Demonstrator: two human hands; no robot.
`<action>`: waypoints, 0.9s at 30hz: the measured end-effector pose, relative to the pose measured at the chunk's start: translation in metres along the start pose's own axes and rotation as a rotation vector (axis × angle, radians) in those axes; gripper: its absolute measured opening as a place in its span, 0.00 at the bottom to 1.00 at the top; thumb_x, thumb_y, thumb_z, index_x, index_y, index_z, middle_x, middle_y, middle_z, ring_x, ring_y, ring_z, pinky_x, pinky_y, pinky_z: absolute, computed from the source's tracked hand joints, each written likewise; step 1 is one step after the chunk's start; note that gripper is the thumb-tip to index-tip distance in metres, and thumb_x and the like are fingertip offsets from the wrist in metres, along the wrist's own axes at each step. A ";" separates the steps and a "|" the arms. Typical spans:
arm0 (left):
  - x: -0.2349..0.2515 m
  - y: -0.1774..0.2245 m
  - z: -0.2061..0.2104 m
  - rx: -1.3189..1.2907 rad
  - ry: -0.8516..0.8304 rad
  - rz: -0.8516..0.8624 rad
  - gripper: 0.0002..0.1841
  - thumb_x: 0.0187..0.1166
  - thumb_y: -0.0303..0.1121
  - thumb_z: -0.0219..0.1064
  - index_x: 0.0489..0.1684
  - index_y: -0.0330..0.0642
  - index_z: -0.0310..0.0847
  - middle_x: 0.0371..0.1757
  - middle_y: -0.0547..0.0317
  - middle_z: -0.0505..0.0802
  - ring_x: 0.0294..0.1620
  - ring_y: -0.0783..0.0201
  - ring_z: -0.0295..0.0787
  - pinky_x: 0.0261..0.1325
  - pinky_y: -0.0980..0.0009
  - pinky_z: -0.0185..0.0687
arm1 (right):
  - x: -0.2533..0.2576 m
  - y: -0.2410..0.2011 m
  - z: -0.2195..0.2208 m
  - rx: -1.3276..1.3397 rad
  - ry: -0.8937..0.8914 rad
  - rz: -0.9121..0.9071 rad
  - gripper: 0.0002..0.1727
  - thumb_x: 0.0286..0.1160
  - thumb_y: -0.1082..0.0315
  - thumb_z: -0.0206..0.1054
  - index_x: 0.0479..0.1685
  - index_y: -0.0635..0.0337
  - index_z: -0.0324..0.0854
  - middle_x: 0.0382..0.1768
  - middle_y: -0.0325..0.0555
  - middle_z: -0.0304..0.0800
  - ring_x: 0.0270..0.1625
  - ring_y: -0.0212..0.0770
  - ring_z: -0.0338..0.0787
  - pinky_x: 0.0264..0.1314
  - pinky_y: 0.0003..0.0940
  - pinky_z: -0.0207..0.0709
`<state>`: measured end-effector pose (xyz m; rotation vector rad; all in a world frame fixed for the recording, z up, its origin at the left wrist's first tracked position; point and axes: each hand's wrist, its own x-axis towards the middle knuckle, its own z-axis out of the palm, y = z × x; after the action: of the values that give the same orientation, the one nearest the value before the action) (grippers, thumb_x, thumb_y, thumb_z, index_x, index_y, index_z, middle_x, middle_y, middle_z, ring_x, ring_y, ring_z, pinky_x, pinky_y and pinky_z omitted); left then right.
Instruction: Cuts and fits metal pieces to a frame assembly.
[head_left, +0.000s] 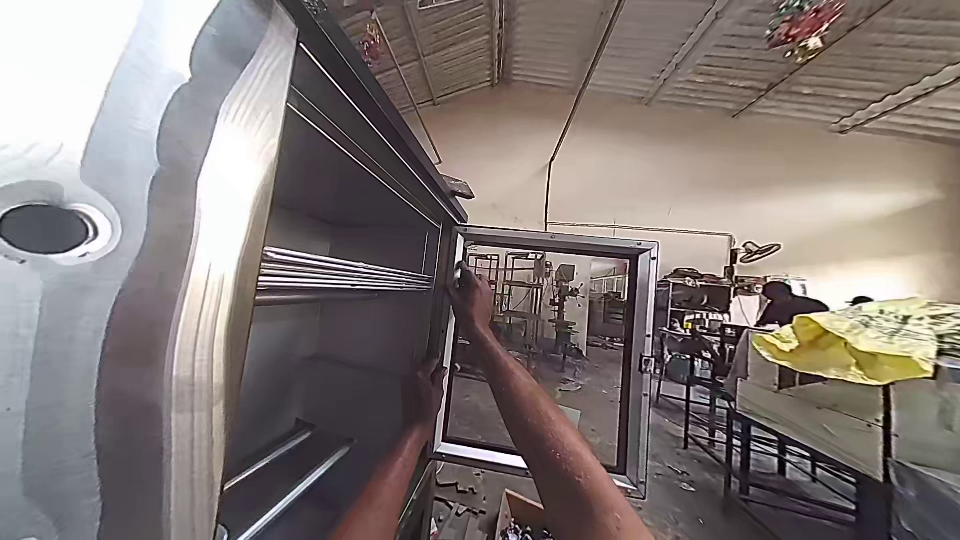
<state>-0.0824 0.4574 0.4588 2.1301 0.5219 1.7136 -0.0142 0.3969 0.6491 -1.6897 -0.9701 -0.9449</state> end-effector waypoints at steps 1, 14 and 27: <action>0.000 0.000 0.001 0.000 0.000 0.000 0.19 0.80 0.37 0.71 0.68 0.47 0.89 0.55 0.50 0.94 0.56 0.54 0.93 0.65 0.56 0.87 | 0.001 -0.001 -0.001 -0.008 -0.008 0.008 0.30 0.69 0.46 0.75 0.74 0.39 0.84 0.51 0.48 0.91 0.51 0.48 0.91 0.54 0.50 0.85; 0.003 -0.008 -0.005 -0.080 -0.082 -0.026 0.18 0.82 0.39 0.69 0.66 0.45 0.89 0.56 0.50 0.95 0.57 0.54 0.93 0.66 0.50 0.86 | -0.004 0.007 -0.018 0.069 -0.132 -0.072 0.27 0.73 0.46 0.73 0.68 0.48 0.85 0.51 0.54 0.92 0.52 0.58 0.91 0.52 0.65 0.83; 0.005 -0.007 0.000 -0.131 0.066 0.048 0.20 0.75 0.34 0.76 0.66 0.45 0.90 0.43 0.54 0.94 0.37 0.66 0.90 0.47 0.70 0.87 | 0.009 -0.001 0.001 0.142 0.017 0.003 0.13 0.56 0.54 0.82 0.28 0.52 0.89 0.30 0.39 0.89 0.39 0.40 0.89 0.48 0.45 0.81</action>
<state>-0.0817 0.4658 0.4595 2.0162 0.3682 1.7968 -0.0110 0.3995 0.6571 -1.5612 -0.9993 -0.8665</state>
